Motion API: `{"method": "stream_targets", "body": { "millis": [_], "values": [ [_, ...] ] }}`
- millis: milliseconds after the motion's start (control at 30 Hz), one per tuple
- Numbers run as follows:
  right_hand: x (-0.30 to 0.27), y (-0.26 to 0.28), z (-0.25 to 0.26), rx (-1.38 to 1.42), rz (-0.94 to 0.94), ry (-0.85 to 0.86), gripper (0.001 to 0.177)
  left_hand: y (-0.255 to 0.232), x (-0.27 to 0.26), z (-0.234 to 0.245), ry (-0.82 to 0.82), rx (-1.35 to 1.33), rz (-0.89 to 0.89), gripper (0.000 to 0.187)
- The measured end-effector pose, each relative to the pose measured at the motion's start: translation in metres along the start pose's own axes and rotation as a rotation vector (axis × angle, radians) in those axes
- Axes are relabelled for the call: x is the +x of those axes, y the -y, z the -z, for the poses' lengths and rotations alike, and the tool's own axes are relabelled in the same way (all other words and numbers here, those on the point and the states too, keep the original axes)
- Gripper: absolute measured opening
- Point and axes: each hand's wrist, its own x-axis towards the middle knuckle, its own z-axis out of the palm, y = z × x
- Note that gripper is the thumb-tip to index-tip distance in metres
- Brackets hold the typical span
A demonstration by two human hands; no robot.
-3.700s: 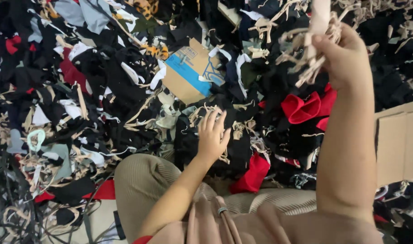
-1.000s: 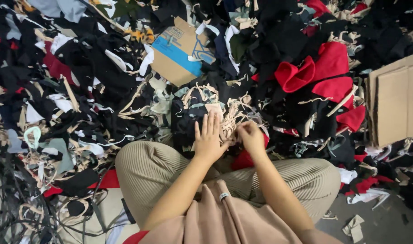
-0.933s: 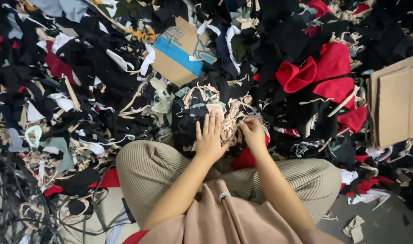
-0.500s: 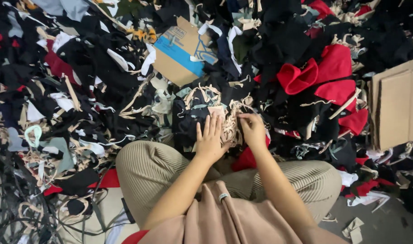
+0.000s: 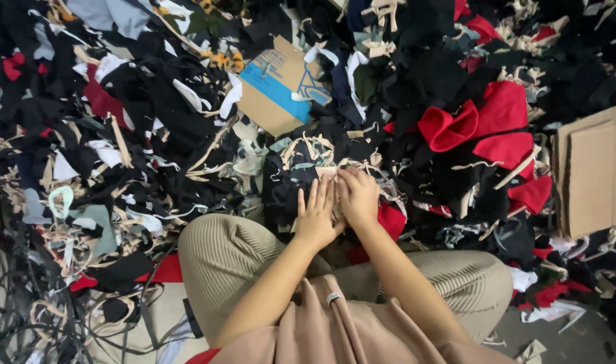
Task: Sorting and packing fabric scraps from a large pile onto cardboard templates
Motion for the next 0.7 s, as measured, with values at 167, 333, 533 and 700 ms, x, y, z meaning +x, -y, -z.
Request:
{"method": "stream_targets", "body": {
  "millis": [167, 333, 533, 700],
  "values": [
    [0.002, 0.009, 0.001, 0.147, 0.082, -0.057, 0.036, 0.024, 0.005, 0.005, -0.510, -0.065, -0.094, 0.074],
    [-0.006, 0.033, -0.010, -0.002, 0.256, 0.022, 0.057, 0.044, 0.021, -0.007, -0.567, 0.006, -0.156, 0.060],
    [-0.010, 0.027, -0.011, -0.145, 0.159, 0.364, 0.067, 0.039, 0.018, -0.016, -0.479, 0.095, -0.156, 0.072],
    [0.037, 0.048, 0.049, 0.873, -0.150, -0.330, 0.009, 0.018, 0.019, 0.008, -0.514, 0.103, -0.258, 0.083]
  ]
}}
